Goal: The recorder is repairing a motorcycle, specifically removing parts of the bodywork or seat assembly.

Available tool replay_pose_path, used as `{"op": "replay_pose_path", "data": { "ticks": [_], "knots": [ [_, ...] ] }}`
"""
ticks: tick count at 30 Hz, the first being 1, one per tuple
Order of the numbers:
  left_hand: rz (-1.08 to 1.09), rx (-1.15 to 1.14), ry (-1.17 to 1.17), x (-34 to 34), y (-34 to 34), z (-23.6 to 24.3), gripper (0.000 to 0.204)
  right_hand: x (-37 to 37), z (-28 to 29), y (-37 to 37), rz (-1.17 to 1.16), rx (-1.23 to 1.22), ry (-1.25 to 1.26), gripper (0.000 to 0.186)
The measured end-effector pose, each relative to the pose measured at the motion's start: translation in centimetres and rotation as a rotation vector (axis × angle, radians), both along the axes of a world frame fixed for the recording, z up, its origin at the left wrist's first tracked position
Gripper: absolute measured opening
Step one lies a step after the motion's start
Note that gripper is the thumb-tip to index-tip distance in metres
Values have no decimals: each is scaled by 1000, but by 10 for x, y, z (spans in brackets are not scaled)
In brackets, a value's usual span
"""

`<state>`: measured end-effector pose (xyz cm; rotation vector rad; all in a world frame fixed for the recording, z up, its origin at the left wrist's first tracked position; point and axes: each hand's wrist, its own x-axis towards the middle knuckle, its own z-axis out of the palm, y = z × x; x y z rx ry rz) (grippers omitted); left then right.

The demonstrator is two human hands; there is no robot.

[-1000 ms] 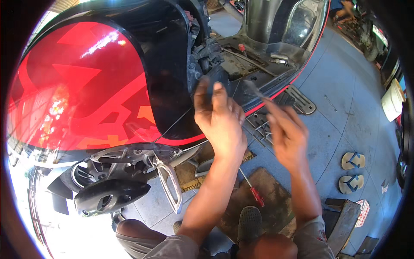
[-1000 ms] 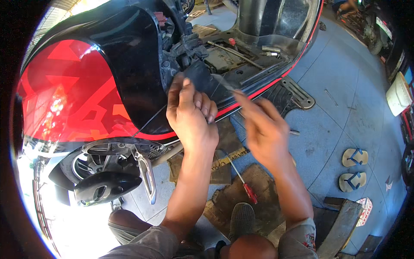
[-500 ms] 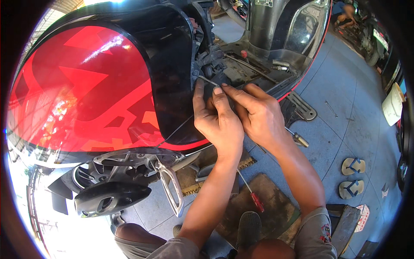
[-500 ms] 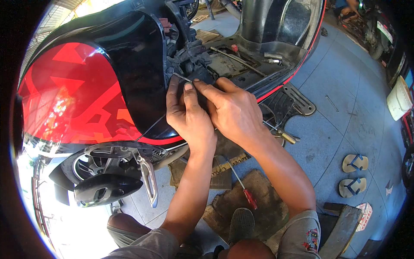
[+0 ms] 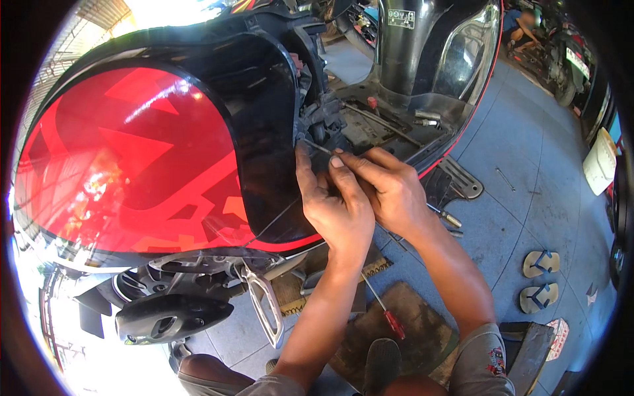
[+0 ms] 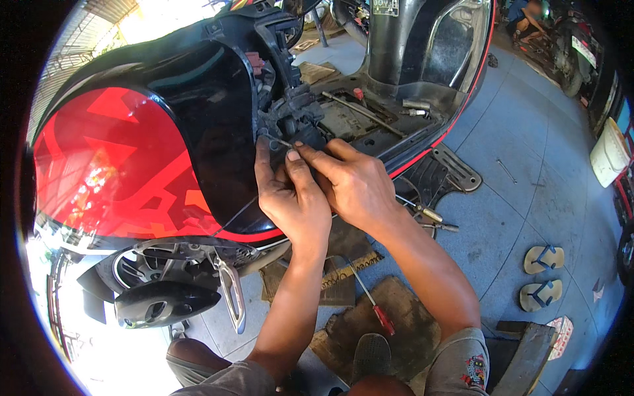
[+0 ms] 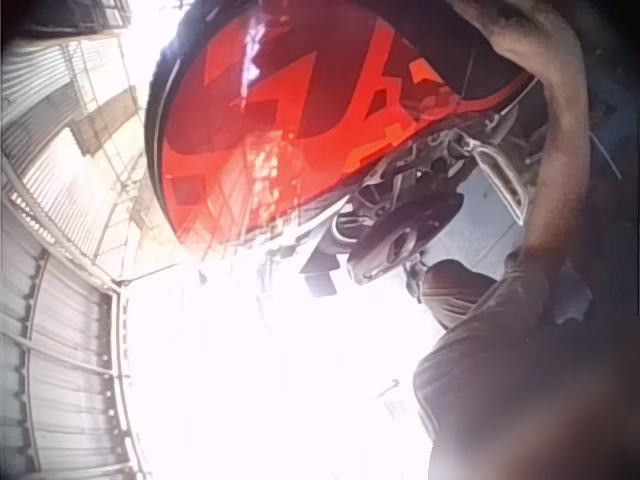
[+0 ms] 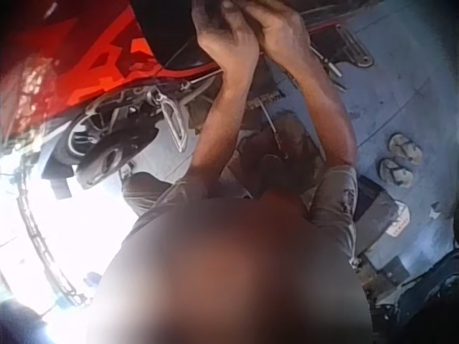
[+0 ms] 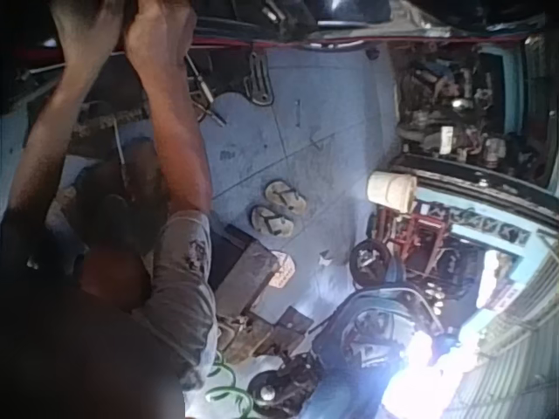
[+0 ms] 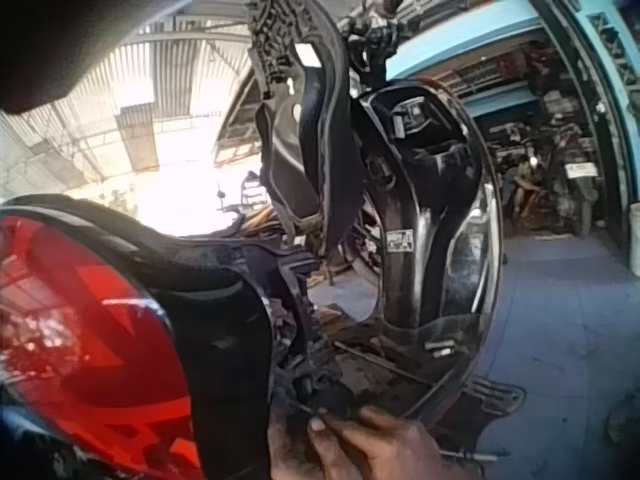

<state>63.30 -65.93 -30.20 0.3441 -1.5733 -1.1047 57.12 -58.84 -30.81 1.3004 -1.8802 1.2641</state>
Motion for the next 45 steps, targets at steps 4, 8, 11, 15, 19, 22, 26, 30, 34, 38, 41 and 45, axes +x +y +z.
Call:
{"op": "replay_pose_path", "data": {
  "ticks": [4,8,11,15,19,22,26,30,34,38,41,45],
  "knots": [
    [48,-55,31,-5,0,1,46,1,3,0,5,19,-4,41],
    [68,-54,-44,-3,3,4,49,-4,3,1,32,3,1,39],
    [63,-45,-80,-4,3,4,50,-6,3,0,30,24,-17,36],
    [65,-39,-5,-7,-1,6,51,-4,12,0,38,59,-39,33],
    [23,-32,-78,-5,0,0,58,-22,-2,-9,189,-146,-130,27],
    [-13,-30,-43,-6,1,-3,61,-17,15,-3,617,-285,-1026,24],
    [-77,47,67,-5,-3,0,52,-13,35,-25,747,-229,-1149,26],
    [-58,42,-81,1,2,4,48,-17,29,-31,818,-257,-1168,25],
    [-74,32,-4,-1,-5,-2,47,-15,22,-38,782,-293,-1092,23],
    [-61,23,70,-5,-6,-3,46,-16,22,-43,709,-301,-971,21],
    [-88,49,66,-4,-8,-6,46,-15,23,-42,728,-297,-1038,20],
    [-72,35,105,-8,-8,-8,44,-16,23,-46,687,-313,-987,19]
  ]
}}
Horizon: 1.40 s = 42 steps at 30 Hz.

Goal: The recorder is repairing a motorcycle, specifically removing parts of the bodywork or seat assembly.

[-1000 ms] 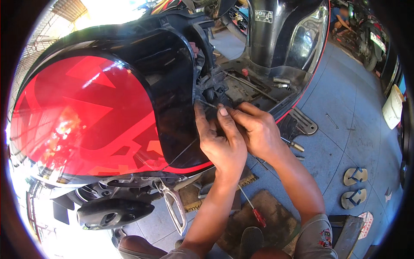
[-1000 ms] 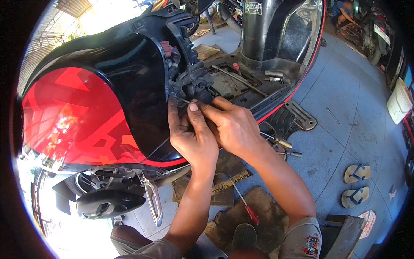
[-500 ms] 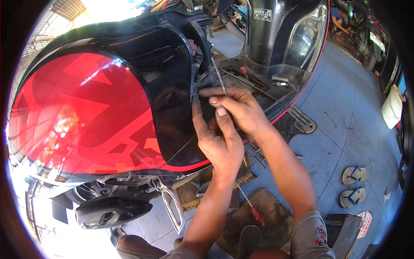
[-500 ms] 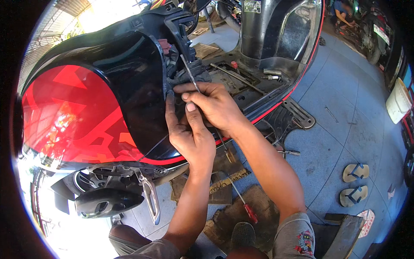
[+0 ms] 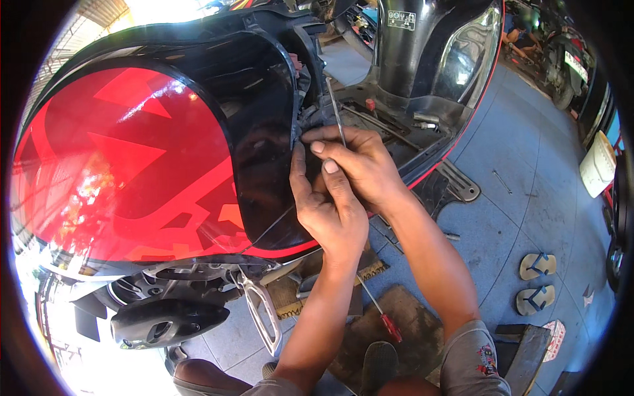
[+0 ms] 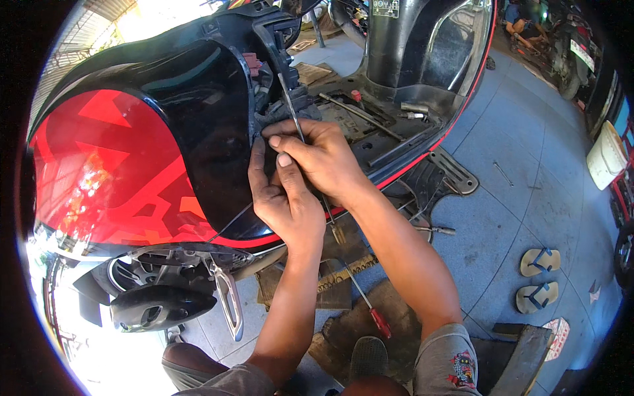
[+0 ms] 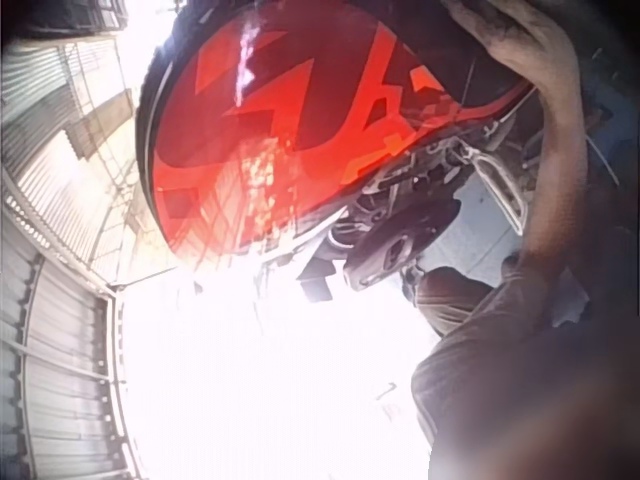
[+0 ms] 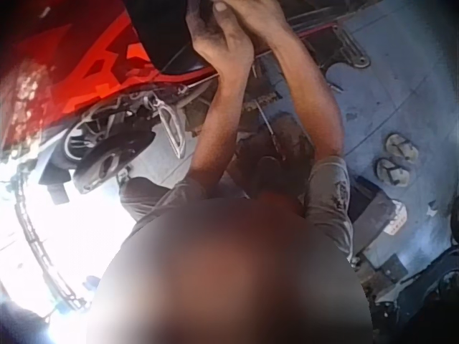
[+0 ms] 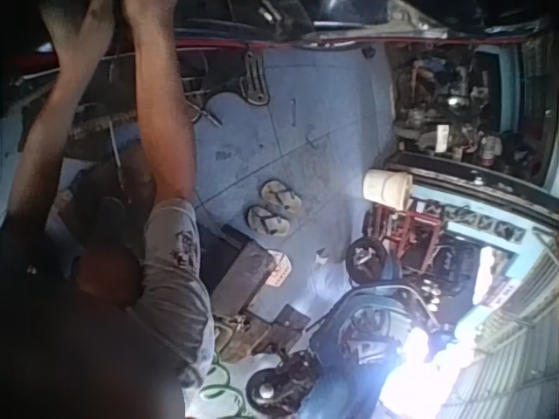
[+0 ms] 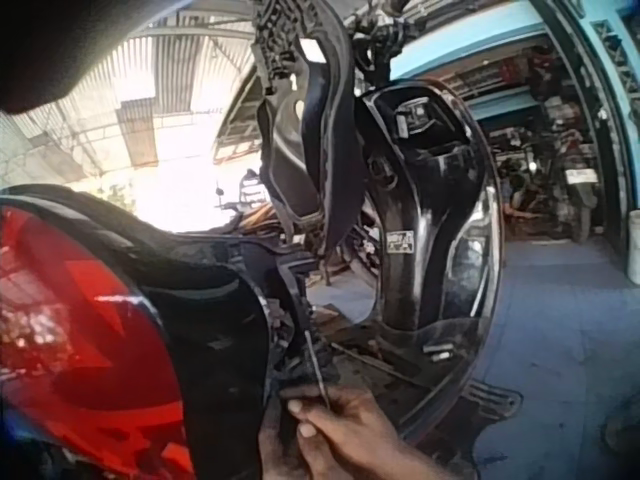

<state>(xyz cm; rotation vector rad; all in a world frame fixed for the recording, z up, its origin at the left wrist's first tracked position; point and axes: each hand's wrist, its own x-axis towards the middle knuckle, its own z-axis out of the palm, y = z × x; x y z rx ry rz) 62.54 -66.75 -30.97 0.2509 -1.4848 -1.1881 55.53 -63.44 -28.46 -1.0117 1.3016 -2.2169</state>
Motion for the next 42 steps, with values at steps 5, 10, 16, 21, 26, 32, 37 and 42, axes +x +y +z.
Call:
{"op": "replay_pose_path", "data": {
  "ticks": [5,10,16,21,26,32,37,42],
  "knots": [
    [38,-39,80,-8,-8,-9,42,0,-1,-1,-10,12,44,25],
    [-55,66,52,2,-2,2,40,5,-3,-4,10,-22,-50,19],
    [-43,106,175,-4,-3,-2,42,0,2,-7,81,-67,-88,11],
    [-67,158,147,0,7,2,33,-5,-1,3,289,10,-271,8],
    [-126,294,255,6,12,1,25,6,2,15,169,40,-57,10],
    [-399,619,222,26,27,1,19,24,-14,46,-215,130,312,8],
    [-554,797,42,41,26,-6,22,40,-25,68,-323,285,278,10],
    [-544,721,-67,47,22,-17,14,35,-40,75,-147,200,145,18]
  ]
}}
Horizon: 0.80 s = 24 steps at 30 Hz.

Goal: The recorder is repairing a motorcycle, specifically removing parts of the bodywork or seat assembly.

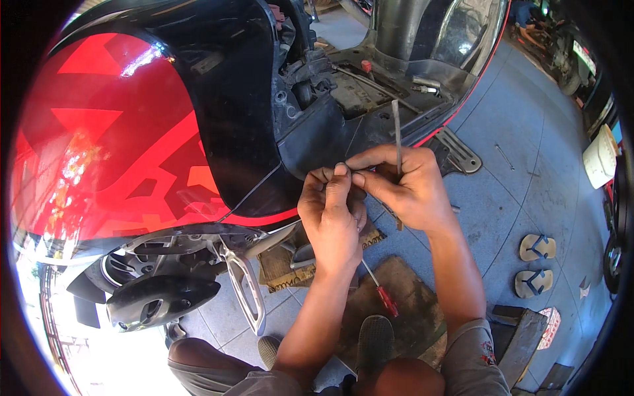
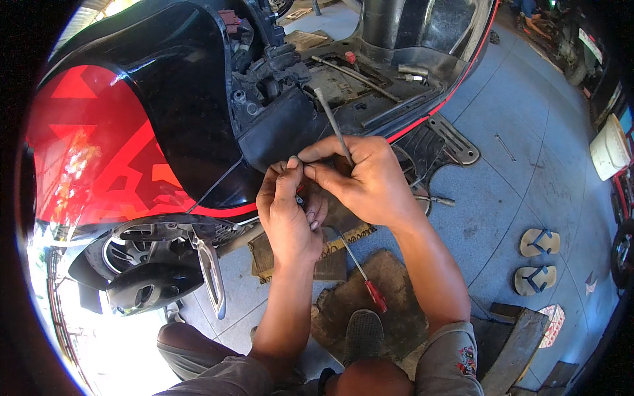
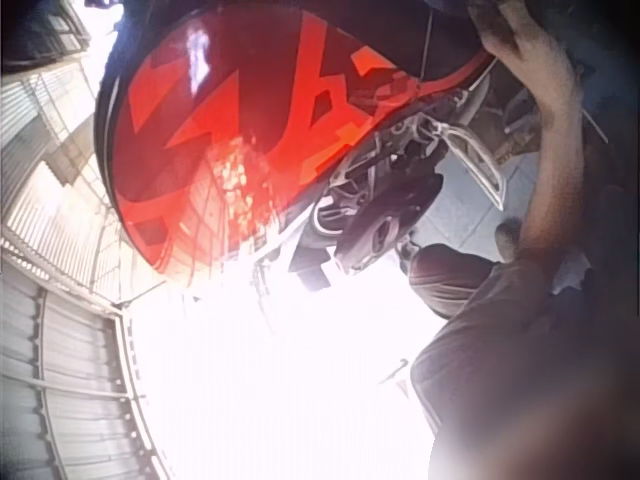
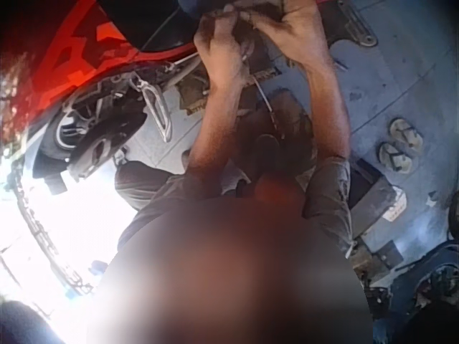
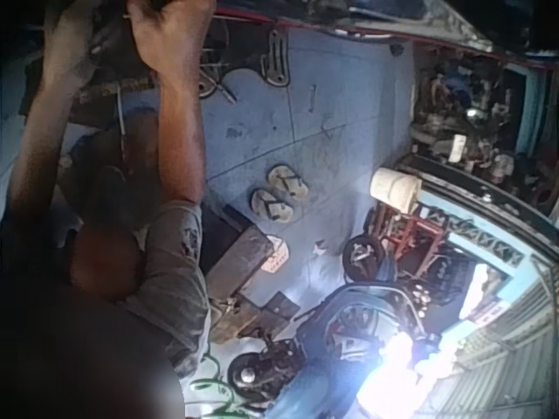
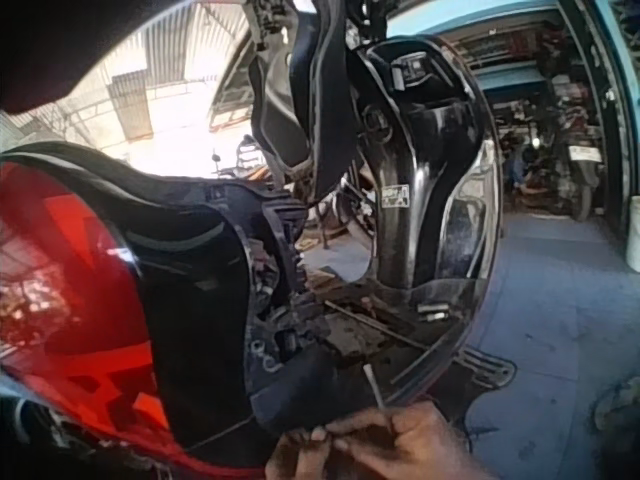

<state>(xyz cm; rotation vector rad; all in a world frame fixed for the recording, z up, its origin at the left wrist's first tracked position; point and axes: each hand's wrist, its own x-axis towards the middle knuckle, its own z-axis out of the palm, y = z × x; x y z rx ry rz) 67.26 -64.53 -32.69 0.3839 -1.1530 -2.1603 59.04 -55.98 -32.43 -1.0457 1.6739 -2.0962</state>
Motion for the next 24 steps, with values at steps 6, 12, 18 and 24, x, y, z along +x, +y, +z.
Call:
{"op": "replay_pose_path", "data": {
  "ticks": [6,12,18,24],
  "knots": [
    [-5,-41,5,7,0,-1,8,-6,5,10,-20,135,217,13],
    [-56,16,81,15,-6,1,5,-10,8,12,123,104,176,15],
    [-50,-30,82,16,-5,-4,7,-4,9,15,132,141,71,11],
    [-53,19,76,18,-11,-6,10,4,4,4,80,109,57,9]
  ]
}}
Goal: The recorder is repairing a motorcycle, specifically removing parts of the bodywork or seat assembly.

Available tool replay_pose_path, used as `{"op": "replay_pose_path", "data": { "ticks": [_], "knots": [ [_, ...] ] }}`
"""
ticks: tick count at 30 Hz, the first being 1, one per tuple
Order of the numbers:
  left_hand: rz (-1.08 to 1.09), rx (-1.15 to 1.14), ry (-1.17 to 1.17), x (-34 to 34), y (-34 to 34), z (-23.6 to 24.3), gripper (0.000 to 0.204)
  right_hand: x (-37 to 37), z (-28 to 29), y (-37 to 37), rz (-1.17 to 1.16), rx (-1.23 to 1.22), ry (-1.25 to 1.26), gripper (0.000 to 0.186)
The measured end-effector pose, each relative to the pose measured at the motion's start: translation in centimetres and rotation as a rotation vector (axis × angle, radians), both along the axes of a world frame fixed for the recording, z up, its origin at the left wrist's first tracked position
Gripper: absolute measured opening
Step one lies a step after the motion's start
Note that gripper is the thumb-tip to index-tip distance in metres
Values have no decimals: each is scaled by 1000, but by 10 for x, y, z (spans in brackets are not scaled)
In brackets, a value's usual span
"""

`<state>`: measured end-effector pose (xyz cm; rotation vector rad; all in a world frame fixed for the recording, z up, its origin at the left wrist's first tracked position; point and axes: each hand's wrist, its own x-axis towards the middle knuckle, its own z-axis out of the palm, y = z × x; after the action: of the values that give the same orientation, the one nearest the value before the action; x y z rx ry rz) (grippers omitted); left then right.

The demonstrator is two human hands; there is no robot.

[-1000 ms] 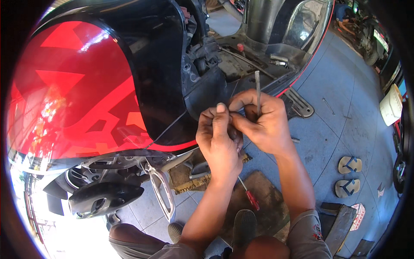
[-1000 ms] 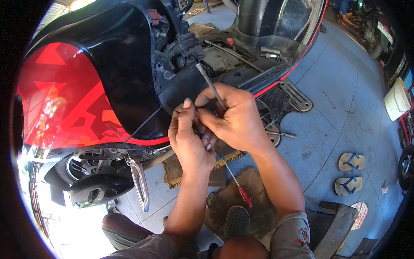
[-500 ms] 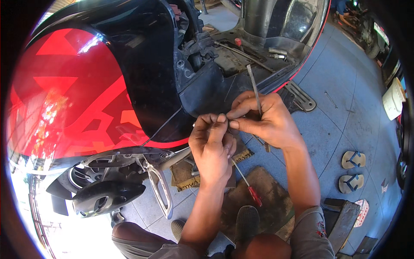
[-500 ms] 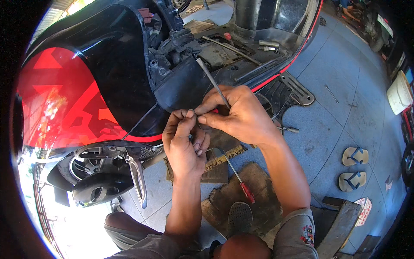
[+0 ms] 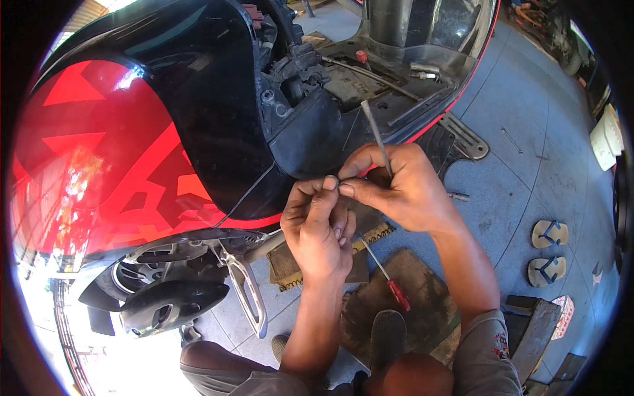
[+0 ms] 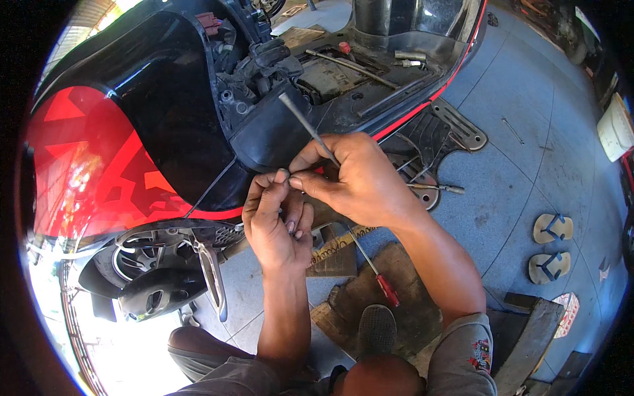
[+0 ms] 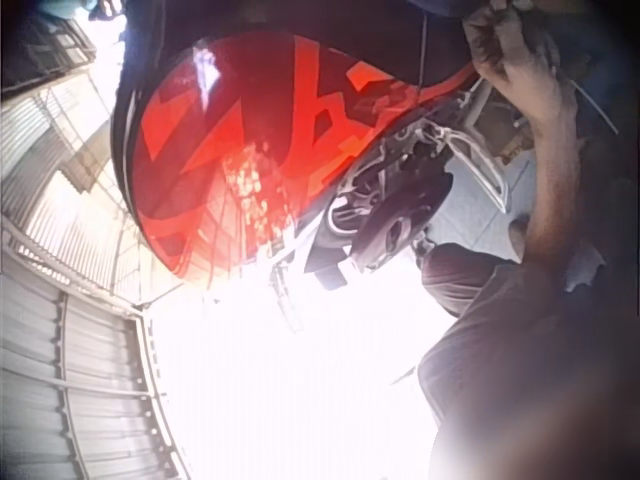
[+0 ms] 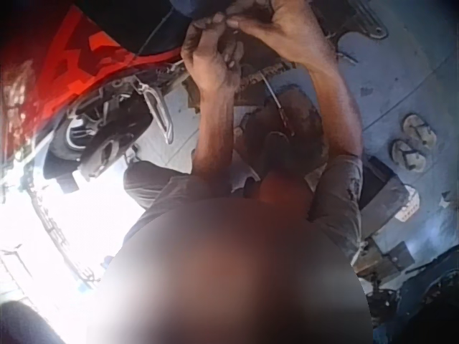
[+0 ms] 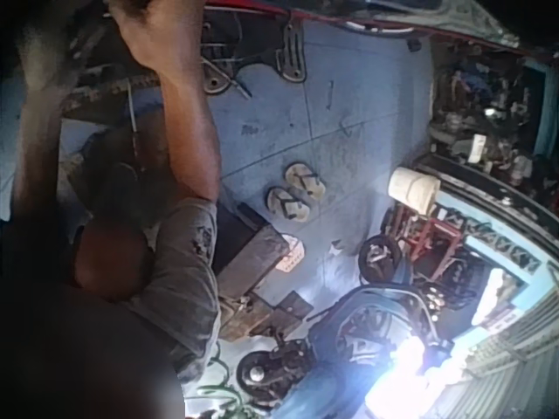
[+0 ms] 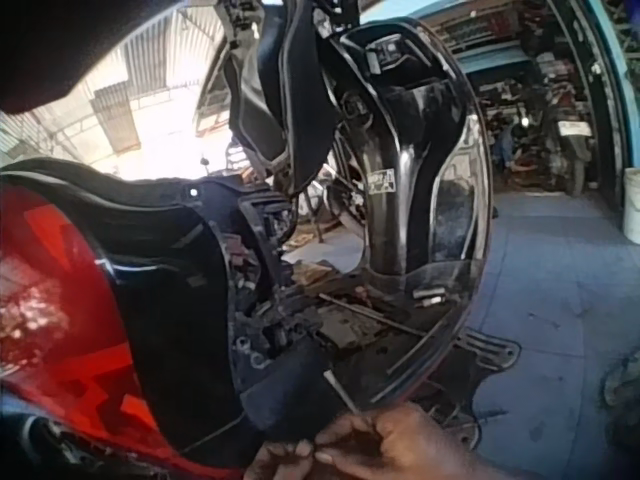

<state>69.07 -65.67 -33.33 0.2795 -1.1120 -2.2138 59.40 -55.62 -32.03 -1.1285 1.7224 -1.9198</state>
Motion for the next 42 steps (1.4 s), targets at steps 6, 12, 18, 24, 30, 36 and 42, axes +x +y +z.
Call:
{"op": "replay_pose_path", "data": {
  "ticks": [6,12,18,24,30,36,42],
  "knots": [
    [38,214,-90,1,6,9,24,19,-2,-10,-266,-66,411,13],
    [-28,295,-75,5,5,21,15,-23,15,-21,-169,-117,213,21],
    [-210,325,-66,13,14,16,20,-58,31,-73,-157,-109,342,32],
    [-213,299,-124,11,18,15,19,-68,40,-79,120,-89,71,24],
    [-195,204,-125,12,23,14,16,-62,38,-85,-90,-104,262,16],
    [-111,109,-122,14,18,7,14,-57,47,-88,-112,-229,284,18],
    [-75,72,-95,14,16,8,11,-54,51,-88,-209,-278,425,18]
  ]
}}
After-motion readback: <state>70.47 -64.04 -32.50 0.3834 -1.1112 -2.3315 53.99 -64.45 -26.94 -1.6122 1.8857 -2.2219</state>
